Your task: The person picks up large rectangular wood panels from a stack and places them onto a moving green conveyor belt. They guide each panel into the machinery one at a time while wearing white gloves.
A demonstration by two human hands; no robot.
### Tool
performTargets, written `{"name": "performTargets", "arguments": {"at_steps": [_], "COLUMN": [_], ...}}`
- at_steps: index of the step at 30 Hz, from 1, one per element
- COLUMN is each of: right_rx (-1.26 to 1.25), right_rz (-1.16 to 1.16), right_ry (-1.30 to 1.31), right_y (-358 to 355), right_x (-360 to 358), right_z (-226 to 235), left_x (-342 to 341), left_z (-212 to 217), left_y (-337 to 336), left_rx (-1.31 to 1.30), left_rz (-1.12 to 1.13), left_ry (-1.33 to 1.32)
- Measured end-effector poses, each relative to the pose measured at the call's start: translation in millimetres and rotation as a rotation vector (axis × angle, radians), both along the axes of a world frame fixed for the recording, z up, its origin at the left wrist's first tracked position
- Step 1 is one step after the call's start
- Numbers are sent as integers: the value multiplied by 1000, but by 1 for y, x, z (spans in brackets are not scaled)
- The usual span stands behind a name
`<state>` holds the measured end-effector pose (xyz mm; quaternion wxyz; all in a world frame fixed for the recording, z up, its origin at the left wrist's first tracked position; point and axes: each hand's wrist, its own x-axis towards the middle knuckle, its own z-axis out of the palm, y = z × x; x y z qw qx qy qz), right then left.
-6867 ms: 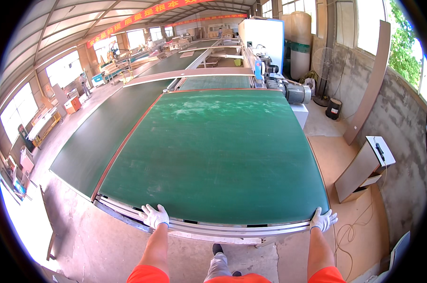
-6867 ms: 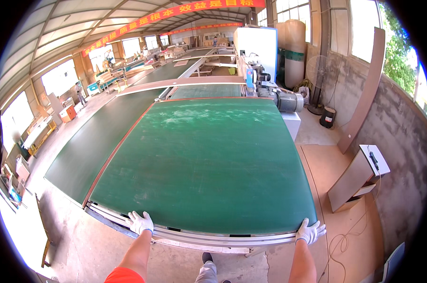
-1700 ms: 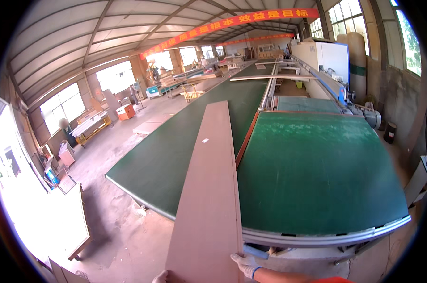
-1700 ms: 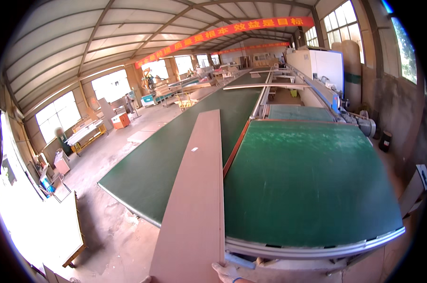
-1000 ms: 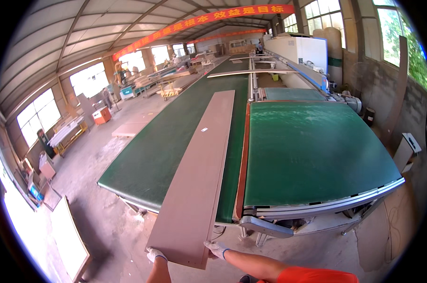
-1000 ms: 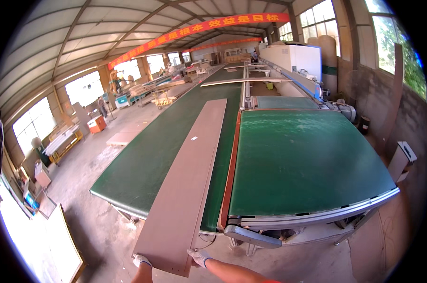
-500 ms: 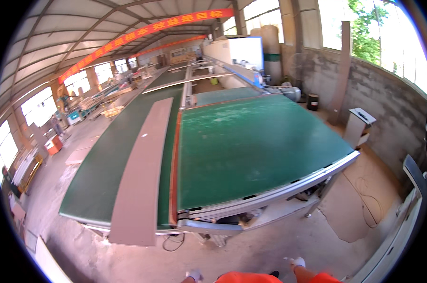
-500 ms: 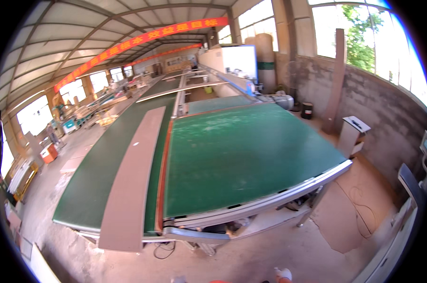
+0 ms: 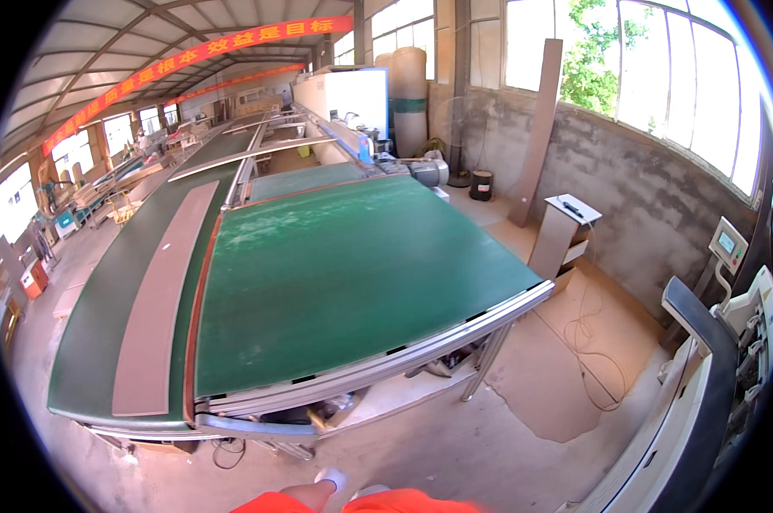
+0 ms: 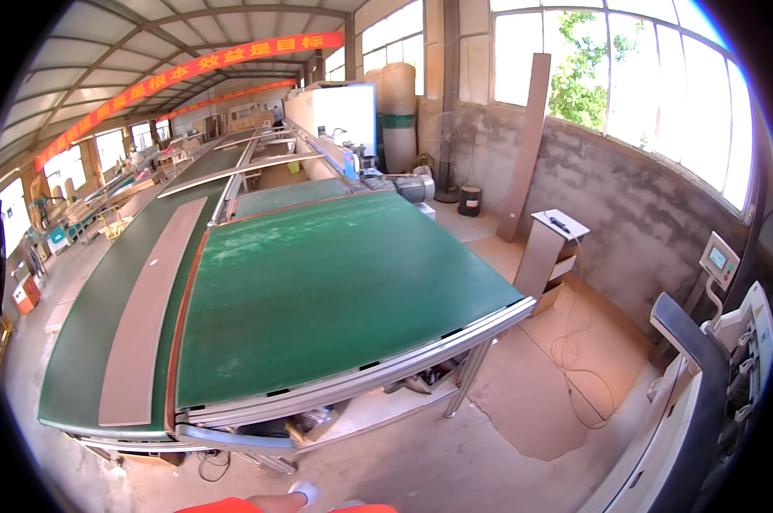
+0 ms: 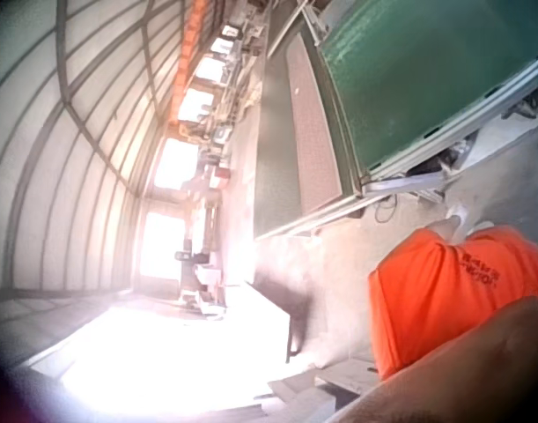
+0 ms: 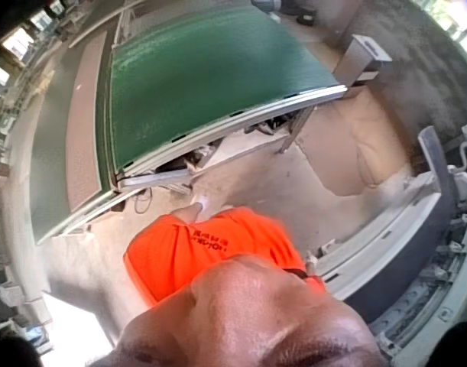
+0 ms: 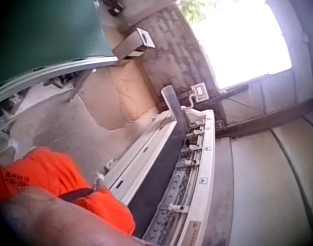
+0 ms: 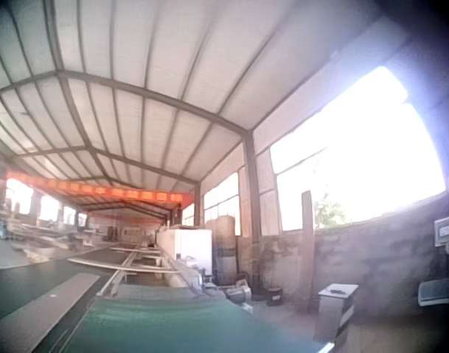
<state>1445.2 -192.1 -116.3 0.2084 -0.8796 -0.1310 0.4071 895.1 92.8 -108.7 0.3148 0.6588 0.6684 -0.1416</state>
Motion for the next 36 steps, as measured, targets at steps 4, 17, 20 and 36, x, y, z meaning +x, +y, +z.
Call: {"name": "performTargets", "arguments": {"at_steps": [4, 17, 20, 36], "right_rx": [92, 84, 127, 902], "right_rz": [92, 100, 92, 488], "right_ry": [-3, -172, -167, -803], "right_y": [79, 163, 193, 669], "right_x": [26, 178, 216, 316], "right_z": [10, -61, -72, 180], "left_x": [104, 233, 257, 313], "left_z": [50, 156, 147, 155], "left_y": [81, 300, 314, 319], "left_rx": [311, 1227, 1183, 1268], "left_rz": [-109, -92, -97, 361], "left_ry": [-302, -166, -171, 36]}}
